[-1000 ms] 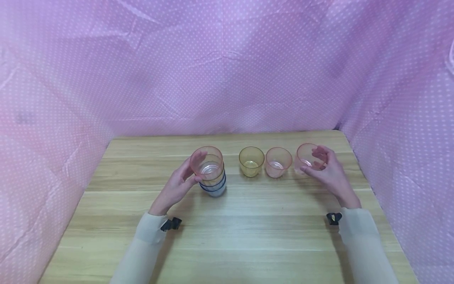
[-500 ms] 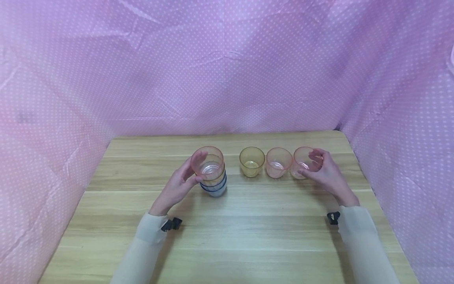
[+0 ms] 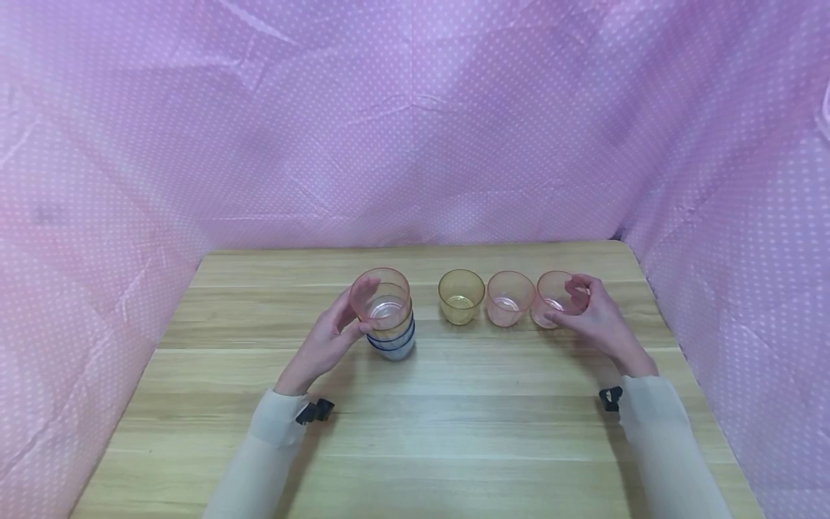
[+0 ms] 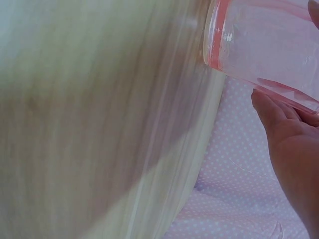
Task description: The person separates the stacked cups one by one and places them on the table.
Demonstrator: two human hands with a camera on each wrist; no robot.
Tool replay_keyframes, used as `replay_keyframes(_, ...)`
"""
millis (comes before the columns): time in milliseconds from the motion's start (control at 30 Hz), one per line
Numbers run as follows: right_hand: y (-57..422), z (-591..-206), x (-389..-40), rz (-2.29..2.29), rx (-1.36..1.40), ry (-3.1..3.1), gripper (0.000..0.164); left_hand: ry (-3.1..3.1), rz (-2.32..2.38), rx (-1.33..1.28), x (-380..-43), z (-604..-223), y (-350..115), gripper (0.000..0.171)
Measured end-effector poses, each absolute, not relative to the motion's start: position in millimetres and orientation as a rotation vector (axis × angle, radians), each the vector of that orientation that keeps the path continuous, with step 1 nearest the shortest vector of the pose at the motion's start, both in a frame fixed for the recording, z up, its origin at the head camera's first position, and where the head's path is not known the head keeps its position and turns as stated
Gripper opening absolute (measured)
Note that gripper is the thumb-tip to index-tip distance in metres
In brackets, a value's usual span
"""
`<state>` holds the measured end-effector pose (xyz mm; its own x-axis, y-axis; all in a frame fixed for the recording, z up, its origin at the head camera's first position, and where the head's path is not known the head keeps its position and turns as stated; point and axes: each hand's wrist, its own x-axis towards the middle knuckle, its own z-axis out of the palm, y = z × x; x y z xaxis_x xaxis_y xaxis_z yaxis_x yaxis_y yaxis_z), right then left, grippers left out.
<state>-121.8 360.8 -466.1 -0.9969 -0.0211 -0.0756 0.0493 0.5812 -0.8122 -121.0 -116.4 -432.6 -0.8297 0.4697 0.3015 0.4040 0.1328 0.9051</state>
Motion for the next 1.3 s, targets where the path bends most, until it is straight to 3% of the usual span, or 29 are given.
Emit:
replay_keyframes(233,361.2,-467.4,-121.7,-1.388,0.019,2.719,0.096,2.324,1.828,0.892,-120.1,-433.4,-116.7,0.075)
replay_keyframes(600,358.7,-465.2,-116.4,-1.343,-0.036,2.746,0.117,2.348,1.8,0.832,-116.5,-434.9,-117.0,0.076)
replay_keyframes(767,351.6,-455.7,-107.4,-1.299,-0.026,2.892,0.107,2.357,1.807,0.85,-115.8,-434.1,-116.0,0.074)
replay_keyframes(1067,329.7,-437.5,-89.2,-1.416,0.021,3.053,0.072,2.373,1.825,0.835,-114.3,-433.4,-114.5,0.073)
replay_keyframes(1300,301.4,-426.4,-77.5,-1.581,-0.139,3.171,0.051,2.402,1.867,0.8,-113.3,-433.1,-112.3,0.073)
